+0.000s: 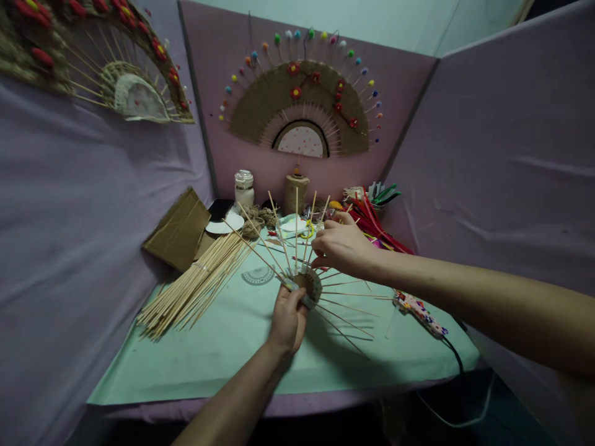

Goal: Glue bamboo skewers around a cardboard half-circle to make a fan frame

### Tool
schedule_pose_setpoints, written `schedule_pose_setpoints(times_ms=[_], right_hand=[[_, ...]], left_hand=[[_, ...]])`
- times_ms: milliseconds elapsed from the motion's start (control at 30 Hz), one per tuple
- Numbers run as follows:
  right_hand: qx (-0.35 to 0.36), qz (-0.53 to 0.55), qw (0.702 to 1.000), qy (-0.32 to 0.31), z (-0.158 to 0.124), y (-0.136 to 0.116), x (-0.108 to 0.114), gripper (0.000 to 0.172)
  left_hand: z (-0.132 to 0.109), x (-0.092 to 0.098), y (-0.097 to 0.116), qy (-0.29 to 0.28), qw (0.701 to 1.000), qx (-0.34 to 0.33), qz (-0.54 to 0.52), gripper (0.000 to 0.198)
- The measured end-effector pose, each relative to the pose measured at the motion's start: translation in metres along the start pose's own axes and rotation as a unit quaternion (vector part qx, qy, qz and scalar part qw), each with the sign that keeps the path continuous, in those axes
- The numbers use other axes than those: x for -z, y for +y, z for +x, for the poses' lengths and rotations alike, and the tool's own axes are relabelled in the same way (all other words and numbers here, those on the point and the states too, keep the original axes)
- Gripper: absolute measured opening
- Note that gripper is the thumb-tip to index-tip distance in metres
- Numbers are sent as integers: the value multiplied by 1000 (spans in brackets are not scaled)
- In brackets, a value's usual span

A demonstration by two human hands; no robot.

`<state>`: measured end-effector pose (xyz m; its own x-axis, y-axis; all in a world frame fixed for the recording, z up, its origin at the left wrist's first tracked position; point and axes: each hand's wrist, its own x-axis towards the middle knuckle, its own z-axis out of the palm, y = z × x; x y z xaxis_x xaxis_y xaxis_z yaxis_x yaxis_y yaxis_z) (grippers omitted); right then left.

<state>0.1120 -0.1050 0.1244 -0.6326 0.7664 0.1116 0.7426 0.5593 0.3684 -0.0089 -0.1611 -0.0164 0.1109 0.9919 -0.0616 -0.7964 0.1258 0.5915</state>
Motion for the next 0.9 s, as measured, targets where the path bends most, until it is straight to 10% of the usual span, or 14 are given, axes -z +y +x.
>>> schedule_pose_setpoints(times_ms=[900], right_hand=[[4,17,1000,12,3,2,2,22]], left_hand=[[5,0,0,23,999,-1,-29,30]])
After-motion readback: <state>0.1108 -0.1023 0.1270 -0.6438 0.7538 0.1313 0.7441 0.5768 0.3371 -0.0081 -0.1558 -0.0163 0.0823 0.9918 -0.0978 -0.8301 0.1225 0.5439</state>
